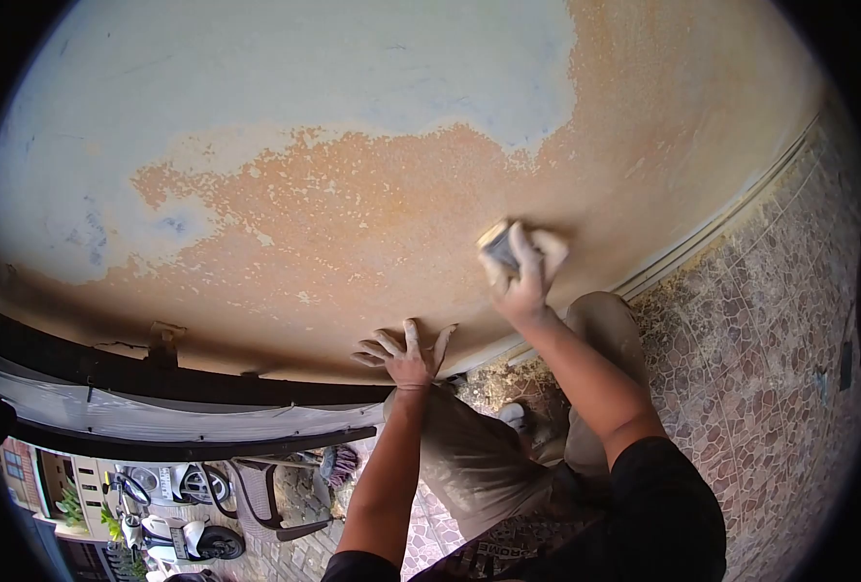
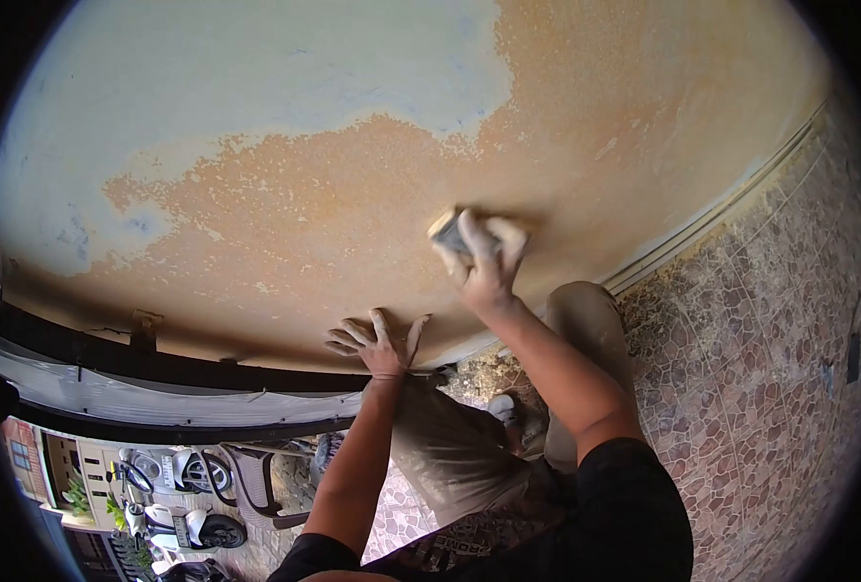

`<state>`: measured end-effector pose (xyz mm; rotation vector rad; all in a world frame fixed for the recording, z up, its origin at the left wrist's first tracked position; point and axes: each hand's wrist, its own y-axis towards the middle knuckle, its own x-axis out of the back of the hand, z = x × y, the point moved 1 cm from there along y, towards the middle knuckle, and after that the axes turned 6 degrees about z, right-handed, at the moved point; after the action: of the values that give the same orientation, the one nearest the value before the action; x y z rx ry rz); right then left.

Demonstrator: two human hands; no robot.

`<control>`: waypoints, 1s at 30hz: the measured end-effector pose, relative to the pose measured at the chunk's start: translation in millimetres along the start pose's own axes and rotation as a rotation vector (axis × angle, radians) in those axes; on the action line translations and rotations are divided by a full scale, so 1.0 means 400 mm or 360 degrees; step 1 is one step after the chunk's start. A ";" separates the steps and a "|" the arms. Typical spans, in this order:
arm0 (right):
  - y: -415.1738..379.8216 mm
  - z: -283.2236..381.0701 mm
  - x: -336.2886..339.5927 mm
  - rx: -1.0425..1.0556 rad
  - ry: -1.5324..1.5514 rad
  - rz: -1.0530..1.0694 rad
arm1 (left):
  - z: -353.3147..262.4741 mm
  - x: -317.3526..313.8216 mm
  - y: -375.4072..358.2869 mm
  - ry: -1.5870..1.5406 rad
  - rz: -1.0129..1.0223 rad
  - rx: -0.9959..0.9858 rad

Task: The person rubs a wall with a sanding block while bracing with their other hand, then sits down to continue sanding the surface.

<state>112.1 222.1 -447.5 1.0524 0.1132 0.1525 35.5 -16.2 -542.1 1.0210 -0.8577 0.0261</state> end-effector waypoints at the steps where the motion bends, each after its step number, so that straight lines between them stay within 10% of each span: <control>1: -0.088 0.003 -0.007 0.0207 0.0040 0.0179 | 0.002 0.003 0.000 0.0009 0.0014 -0.0001; 4: -0.131 0.044 0.022 0.0455 -0.0036 0.0628 | 0.003 0.001 -0.003 0.0027 0.0045 0.0021; 11: 0.142 -0.035 0.025 -0.0246 -0.0104 -0.0242 | 0.003 0.006 0.002 0.0040 -0.0018 -0.0051; 16: -0.122 -0.004 0.036 0.0550 0.0008 0.0620 | 0.005 0.001 0.001 0.0008 0.0025 -0.0005; 23: 0.114 -0.066 0.050 -0.0458 -0.0144 -0.0196 | 0.006 0.010 -0.022 0.0050 0.0065 0.0001; 27: -0.190 0.023 0.023 0.0364 0.0045 0.0654 | 0.006 0.001 0.000 0.0041 0.0022 -0.0008; 30: -0.139 0.043 -0.017 0.0387 0.0025 0.0453 | 0.011 0.008 -0.008 0.0022 0.0113 -0.0012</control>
<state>112.0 179.2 -487.6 1.3078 -0.0052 0.4125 36.2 -22.3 -541.3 0.9821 -0.8806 0.0901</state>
